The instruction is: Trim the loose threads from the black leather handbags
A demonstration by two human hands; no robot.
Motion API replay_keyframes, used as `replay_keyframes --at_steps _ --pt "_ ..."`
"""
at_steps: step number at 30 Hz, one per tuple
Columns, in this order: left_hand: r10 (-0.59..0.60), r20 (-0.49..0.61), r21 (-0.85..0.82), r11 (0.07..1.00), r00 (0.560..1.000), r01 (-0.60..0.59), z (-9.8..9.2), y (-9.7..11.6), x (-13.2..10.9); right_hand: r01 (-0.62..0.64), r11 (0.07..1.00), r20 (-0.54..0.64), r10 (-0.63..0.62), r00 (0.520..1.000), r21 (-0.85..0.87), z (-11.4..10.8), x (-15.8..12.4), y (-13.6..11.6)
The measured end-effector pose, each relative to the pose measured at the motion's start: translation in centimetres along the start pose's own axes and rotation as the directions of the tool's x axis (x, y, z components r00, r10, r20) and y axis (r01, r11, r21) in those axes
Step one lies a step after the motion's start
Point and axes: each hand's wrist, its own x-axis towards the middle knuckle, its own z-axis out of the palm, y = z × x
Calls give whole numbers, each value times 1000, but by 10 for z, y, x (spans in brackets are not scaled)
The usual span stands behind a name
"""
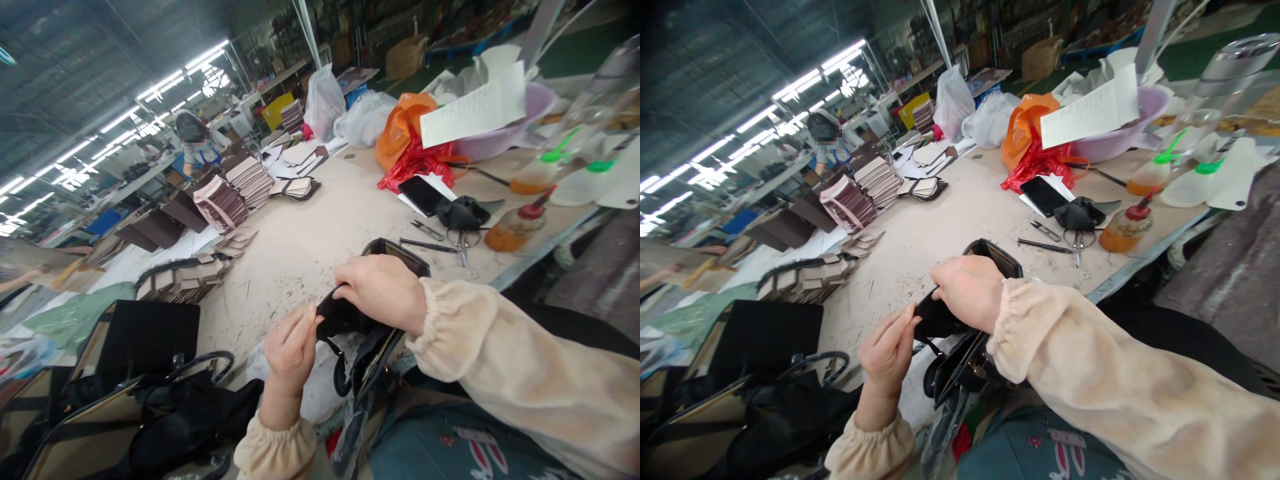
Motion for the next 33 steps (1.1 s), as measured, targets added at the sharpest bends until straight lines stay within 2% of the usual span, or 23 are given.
replay_keyframes --at_steps 3,8,12,16,21,24,28,33 --pt "57 60 -14 998 997 -57 -3 -3 4 3 1000 -4 -3 1000 -10 1 1 0" --pt "82 221 -52 996 972 -72 -2 -1 22 4 999 -23 -5 1000 -37 4 -1 -1" --pt "102 228 -127 989 968 -74 0 0 28 13 1000 -33 -14 999 -18 4 -3 1" --pt "72 210 -64 996 975 -60 -8 -1 21 8 1000 -26 -7 1000 19 3 -3 3" --pt "-102 294 -11 994 950 110 -20 6 24 6 999 -12 -6 1000 43 3 -1 2" --pt "-184 296 -18 980 937 198 -15 14 39 -10 999 2 10 1000 32 2 2 1" --pt "-238 445 -37 958 863 283 2 17 58 -28 999 7 27 1000 25 2 4 3" --pt "-426 438 -31 873 792 487 12 13 67 -69 997 -6 69 998 25 -3 1 14"
